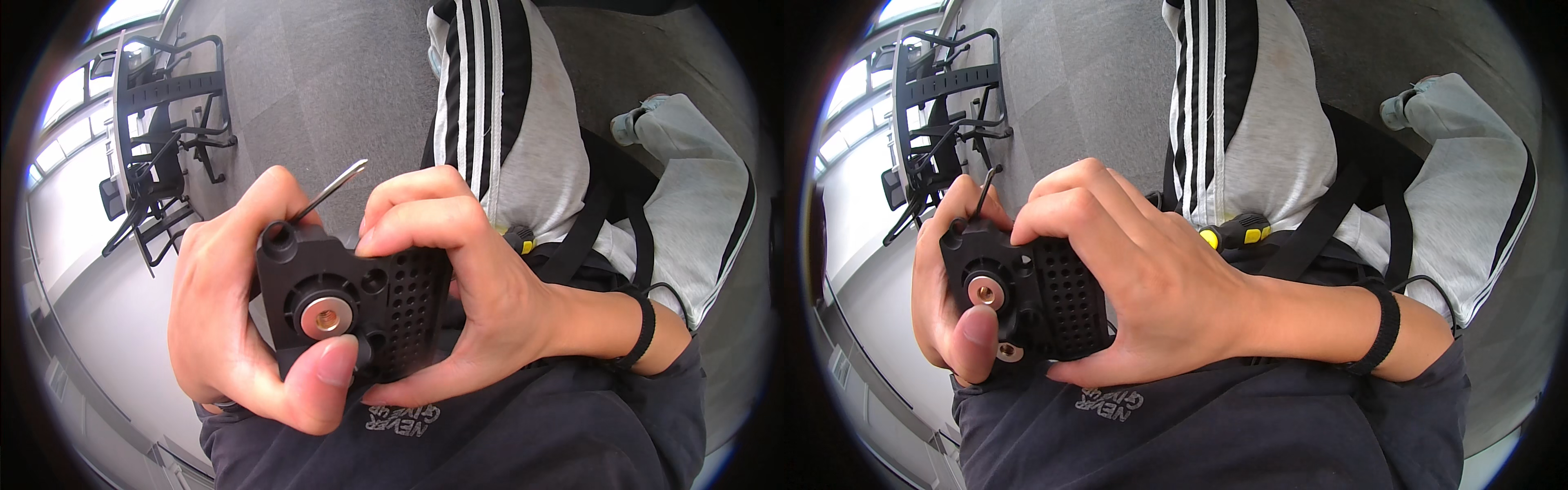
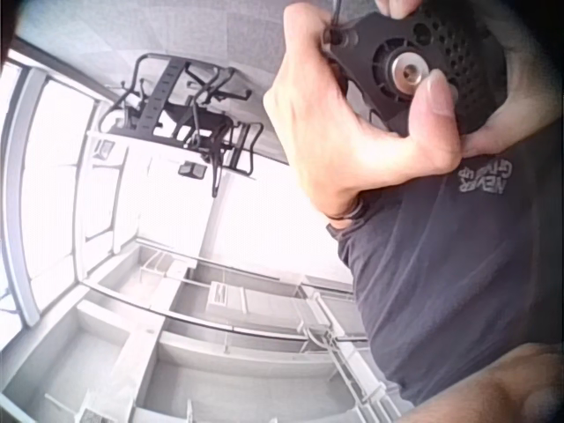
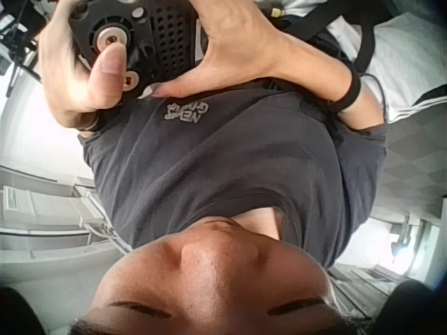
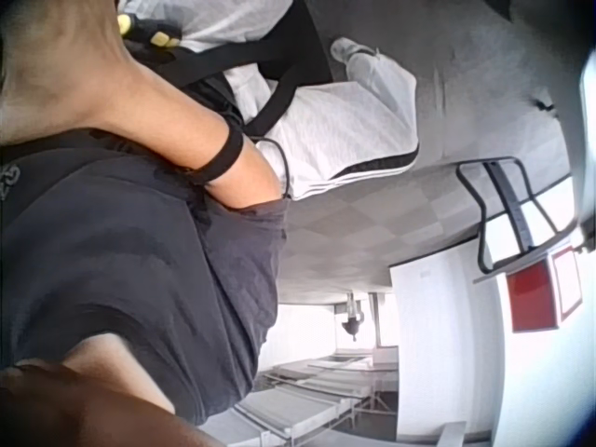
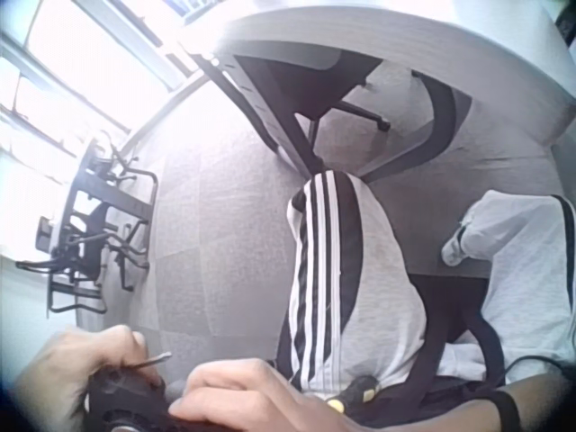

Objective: The person uses a small yellow-handled screwdriver to insert and tighten screws into a black plastic electronic or mechanical housing, while holding the device on their lap and on a table.

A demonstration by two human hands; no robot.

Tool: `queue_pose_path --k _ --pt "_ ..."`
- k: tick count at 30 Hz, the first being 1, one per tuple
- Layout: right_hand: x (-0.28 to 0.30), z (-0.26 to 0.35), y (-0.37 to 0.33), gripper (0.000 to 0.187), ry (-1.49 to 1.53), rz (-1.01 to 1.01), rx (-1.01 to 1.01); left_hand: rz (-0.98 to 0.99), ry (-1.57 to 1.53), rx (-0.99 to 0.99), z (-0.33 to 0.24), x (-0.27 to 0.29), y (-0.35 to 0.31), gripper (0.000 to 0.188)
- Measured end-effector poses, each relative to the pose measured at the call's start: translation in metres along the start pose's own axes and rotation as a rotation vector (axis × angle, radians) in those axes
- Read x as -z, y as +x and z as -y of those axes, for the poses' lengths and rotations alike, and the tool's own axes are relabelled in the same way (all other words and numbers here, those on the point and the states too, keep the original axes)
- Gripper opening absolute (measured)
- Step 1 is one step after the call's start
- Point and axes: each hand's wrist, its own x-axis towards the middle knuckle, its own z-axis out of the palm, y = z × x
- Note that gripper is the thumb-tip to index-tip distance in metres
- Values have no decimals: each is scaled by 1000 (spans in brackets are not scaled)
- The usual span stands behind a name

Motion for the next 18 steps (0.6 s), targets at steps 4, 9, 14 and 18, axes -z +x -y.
queue_pose_path --k 4,9,14,18 --pt "1 0 0 86 10 0 19 -12 18 -25 0 0 0 81" --pt "2 -1 1 86 11 2 34 -48 -15 -47 3 -2 0 81" --pt "3 -1 0 86 3 -6 45 -10 -55 -45 4 -2 0 82" --pt "3 0 -1 87 0 4 27 -38 -90 -49 8 -1 -1 82"
